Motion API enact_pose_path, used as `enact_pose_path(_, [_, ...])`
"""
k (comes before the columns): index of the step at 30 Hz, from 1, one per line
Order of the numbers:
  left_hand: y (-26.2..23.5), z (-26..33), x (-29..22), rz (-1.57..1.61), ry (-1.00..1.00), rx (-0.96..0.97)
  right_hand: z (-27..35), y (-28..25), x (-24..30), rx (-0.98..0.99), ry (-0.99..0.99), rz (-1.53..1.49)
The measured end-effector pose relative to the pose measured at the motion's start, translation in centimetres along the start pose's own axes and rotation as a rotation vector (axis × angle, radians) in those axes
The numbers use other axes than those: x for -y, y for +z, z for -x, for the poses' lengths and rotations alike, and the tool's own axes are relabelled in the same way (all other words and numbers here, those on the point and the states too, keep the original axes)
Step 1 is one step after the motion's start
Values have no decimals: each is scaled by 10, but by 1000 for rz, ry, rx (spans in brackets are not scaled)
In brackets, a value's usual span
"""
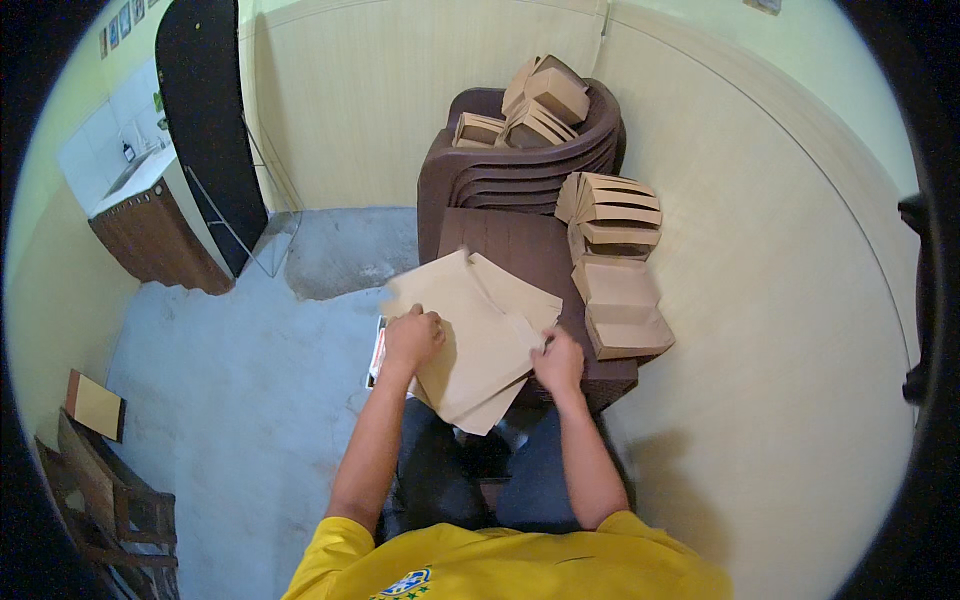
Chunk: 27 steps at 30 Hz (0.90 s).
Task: The person folds flat cardboard pieces into small boxes by hand, tucking flaps and creasing edges to form the shape. They place each completed box onto a growing stack on the table.
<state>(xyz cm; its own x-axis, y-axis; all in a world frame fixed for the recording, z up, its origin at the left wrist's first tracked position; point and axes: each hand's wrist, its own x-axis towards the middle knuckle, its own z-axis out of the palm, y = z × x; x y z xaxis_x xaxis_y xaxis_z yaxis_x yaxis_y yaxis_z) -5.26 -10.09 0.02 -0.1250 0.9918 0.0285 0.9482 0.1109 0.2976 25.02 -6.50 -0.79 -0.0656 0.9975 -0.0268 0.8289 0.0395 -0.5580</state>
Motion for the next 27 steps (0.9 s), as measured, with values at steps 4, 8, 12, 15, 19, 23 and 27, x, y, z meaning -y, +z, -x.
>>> enact_pose_path(4, [-8, -7, -12, 7, -119, 237, -55, 2, -9, -168, 6, -561])
enact_pose_path(8, [17, -19, -16, 41, 337, -42, -61, 5, -9, -112, 142, -1086])
enact_pose_path(12, [53, -6, -37, -48, 272, -133, -30, 2, -23, -10, 62, -888])
enact_pose_path(15, [55, 0, -62, -118, 138, -117, -19, -4, -26, 55, -138, -740])
enact_pose_path(19, [31, -5, -72, -53, 105, 106, -28, -28, -29, 113, 74, -836])
enact_pose_path(23, [28, -3, -67, -65, 128, -3, -37, -44, -36, 417, 169, -1165])
enact_pose_path(27, [38, -2, -77, -57, 26, 14, -23, -29, -42, 490, 72, -1429])
